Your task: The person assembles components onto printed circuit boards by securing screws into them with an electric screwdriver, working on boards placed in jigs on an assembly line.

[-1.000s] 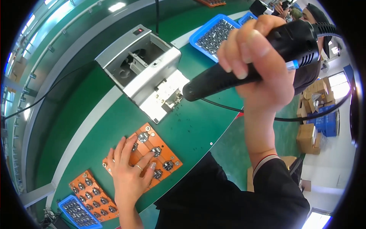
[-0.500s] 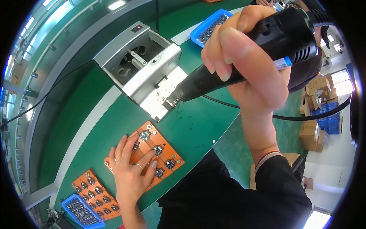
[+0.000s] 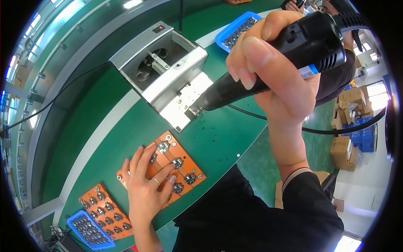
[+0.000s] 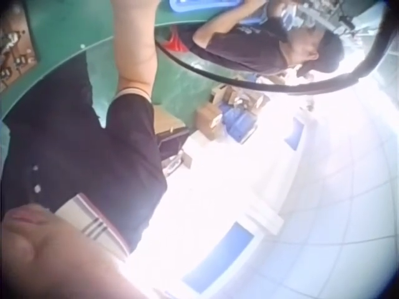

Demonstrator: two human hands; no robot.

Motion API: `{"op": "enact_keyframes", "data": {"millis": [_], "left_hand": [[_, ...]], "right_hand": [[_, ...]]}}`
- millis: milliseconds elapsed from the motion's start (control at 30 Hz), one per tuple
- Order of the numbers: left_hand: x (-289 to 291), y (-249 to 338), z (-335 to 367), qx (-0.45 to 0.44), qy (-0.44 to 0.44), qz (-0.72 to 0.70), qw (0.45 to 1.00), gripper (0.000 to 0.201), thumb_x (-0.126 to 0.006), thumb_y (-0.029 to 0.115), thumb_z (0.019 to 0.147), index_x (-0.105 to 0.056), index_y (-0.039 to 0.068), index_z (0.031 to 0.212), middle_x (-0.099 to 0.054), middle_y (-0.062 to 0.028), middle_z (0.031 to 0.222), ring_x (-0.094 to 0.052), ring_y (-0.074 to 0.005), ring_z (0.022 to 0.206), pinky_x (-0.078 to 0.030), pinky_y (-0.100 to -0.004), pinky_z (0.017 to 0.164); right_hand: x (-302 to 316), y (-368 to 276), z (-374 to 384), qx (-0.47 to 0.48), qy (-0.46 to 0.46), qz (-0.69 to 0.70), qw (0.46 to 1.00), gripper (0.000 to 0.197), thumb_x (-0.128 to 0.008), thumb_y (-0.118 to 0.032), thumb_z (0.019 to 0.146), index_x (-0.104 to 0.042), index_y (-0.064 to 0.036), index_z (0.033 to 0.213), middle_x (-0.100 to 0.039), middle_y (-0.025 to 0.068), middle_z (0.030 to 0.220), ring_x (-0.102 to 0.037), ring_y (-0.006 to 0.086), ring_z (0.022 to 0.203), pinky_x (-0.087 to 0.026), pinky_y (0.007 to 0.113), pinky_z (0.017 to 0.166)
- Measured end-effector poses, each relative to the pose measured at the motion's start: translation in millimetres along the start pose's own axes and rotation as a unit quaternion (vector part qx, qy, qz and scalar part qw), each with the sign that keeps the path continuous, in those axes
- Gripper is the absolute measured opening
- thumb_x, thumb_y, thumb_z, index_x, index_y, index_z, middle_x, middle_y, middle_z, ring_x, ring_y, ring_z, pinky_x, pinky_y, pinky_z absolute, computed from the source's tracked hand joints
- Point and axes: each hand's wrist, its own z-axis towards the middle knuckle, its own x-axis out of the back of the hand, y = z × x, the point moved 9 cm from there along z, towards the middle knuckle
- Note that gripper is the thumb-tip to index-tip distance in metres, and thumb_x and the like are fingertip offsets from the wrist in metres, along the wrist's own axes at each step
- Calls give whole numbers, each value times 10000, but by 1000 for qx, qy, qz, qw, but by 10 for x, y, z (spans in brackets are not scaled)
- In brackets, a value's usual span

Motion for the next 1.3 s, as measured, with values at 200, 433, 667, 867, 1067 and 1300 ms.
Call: {"op": "enact_keyframes", "data": {"millis": [200, 433, 667, 867, 1067, 1300], "left_hand": [[-10, 41, 22, -9, 1, -4, 1000, 249, -799, 177, 725, -807, 195, 973, -538, -82, 1426, -469, -357, 1353, -295, -627, 1098], [8, -15, -58, -4, 20, 0, 1000, 244, -791, 185, 748, -801, 190, 991, -531, -76, 1432, -467, -356, 1350, -305, -615, 1095], [-6, -30, -91, -16, 14, -3, 1000, 249, -777, 220, 772, -798, 204, 1020, -510, -71, 1440, -444, -356, 1362, -307, -613, 1093], [-10, -68, -132, -3, 24, 4, 1000, 266, -790, 186, 762, -802, 202, 1027, -535, -60, 1442, -447, -344, 1379, -295, -568, 1120], [3, -55, -128, 0, 26, 3, 1000, 259, -790, 173, 766, -802, 202, 1023, -532, -56, 1441, -449, -344, 1374, -303, -574, 1108], [-14, -49, -151, -13, 37, 0, 999, 227, -792, 225, 795, -793, 173, 1017, -513, -103, 1399, -427, -377, 1356, -313, -643, 1063]], "right_hand": [[-47, -42, -15, -15, 6, -90, 996, 163, -589, 50, 880, -511, -1, 1015, -569, 104, 751, -548, 164, 583, -460, 331, 576], [-117, 354, 171, -152, -28, -24, 988, 123, -622, 34, 872, -531, -3, 946, -571, 91, 735, -539, 154, 580, -449, 335, 583], [219, 601, -314, -212, 112, 261, 935, 174, -554, -25, 934, -516, -35, 1103, -445, 4, 814, -424, 93, 665, -374, 291, 656], [-312, 362, -646, -133, 37, 176, 975, 210, -628, -53, 908, -454, -70, 1023, -506, 63, 759, -507, 163, 589, -466, 367, 592], [-568, 283, -779, -139, 23, 117, 983, 359, -733, -42, 865, -422, -111, 1029, -537, 46, 768, -528, 156, 573, -486, 362, 584], [-632, 267, -782, -130, 1, 122, 984, 368, -752, -54, 862, -425, -123, 1016, -539, 39, 769, -533, 155, 580, -487, 354, 586]]}}
